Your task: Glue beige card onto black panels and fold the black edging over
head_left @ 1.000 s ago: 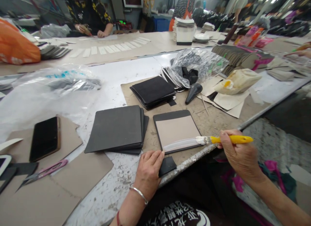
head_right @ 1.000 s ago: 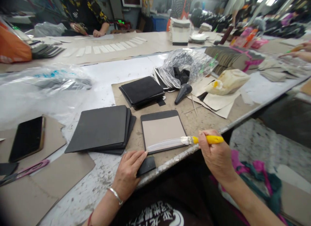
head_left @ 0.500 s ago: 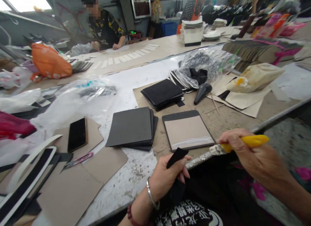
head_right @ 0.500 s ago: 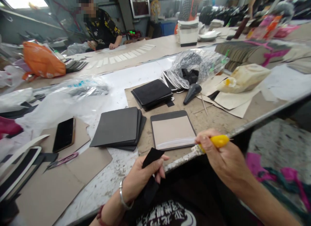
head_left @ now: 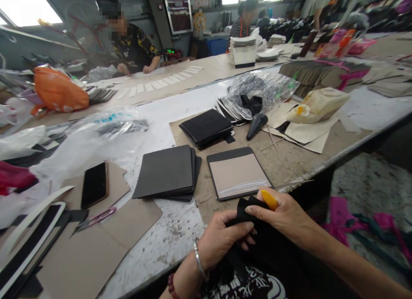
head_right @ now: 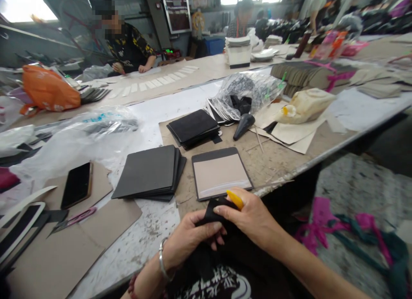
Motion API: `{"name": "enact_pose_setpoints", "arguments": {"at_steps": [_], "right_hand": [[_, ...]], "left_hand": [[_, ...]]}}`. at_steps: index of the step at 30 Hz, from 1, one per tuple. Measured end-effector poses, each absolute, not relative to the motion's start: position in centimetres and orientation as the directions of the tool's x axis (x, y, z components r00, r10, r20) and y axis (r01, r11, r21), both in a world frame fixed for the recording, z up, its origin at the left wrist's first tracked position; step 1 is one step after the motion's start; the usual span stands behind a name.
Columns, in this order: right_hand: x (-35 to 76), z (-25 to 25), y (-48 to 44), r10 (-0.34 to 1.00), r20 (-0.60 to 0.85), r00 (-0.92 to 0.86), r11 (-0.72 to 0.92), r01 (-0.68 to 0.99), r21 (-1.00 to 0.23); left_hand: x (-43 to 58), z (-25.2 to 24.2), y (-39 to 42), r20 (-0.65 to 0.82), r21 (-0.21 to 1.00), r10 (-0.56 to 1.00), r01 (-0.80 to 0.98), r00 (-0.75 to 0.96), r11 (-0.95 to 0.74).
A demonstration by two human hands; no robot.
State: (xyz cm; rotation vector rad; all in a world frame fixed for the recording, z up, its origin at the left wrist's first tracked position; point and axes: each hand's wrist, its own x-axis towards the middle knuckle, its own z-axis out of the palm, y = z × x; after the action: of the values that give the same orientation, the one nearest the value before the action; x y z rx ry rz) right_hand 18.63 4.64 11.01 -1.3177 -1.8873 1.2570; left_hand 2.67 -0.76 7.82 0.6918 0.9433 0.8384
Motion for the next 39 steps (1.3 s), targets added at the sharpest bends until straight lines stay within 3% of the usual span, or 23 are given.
{"name": "enact_pose_setpoints", "arguments": {"at_steps": [6,9,12,17,23,25,28,31,34,37,39], "right_hand": [[20.1,10.7,4.7,0.811,-0.364,-0.459,-0.207,0.356,-0.911],[20.6,10.5,4.7,0.821,-0.39,-0.417,-0.257,0.34,-0.905],[21.2,9.7,5.1,0.898,-0.351,-0.264,-0.266,0.311,-0.913],[22.9,8.0,7.1,0.975,-0.21,-0.074,-0.159,0.429,-0.889],[23.3,6.9,9.7,0.988,0.109,-0.113,0.157,0.704,-0.692],[22.9,7.2,10.0,0.986,0.109,-0.123,0.164,0.72,-0.675],[22.1,8.9,9.5,0.986,0.023,-0.166,0.128,0.651,-0.748],[21.0,11.5,8.6,0.938,-0.002,-0.346,0.211,0.575,-0.79],[19.9,13.5,7.9,0.825,0.024,-0.565,0.341,0.463,-0.818],[19.6,14.1,7.5,0.773,0.03,-0.634,0.358,0.396,-0.846],[20.0,13.6,7.3,0.787,0.003,-0.617,0.331,0.419,-0.846]], "left_hand": [[2.8,7.2,-0.9,-0.461,0.763,0.828,-0.334,0.32,0.554],[2.8,7.0,-1.1,-0.478,0.756,0.82,-0.327,0.316,0.567],[2.5,6.6,-1.5,-0.523,0.759,0.814,-0.298,0.251,0.579],[0.7,6.3,-1.3,-0.572,0.784,0.818,-0.25,0.062,0.568],[-0.7,6.4,2.0,-0.451,0.892,0.869,-0.126,-0.201,0.434],[-0.7,6.4,2.8,-0.441,0.898,0.866,-0.106,-0.234,0.428],[-0.3,7.0,3.2,-0.439,0.898,0.861,-0.15,-0.258,0.413],[0.0,8.8,3.3,-0.448,0.876,0.881,-0.269,-0.15,0.4],[0.2,10.3,3.4,-0.421,0.845,0.896,-0.299,0.14,0.443],[0.5,10.2,2.7,-0.417,0.823,0.818,-0.217,0.395,0.525],[0.5,9.1,1.5,-0.458,0.801,0.777,-0.18,0.432,0.572]]}}
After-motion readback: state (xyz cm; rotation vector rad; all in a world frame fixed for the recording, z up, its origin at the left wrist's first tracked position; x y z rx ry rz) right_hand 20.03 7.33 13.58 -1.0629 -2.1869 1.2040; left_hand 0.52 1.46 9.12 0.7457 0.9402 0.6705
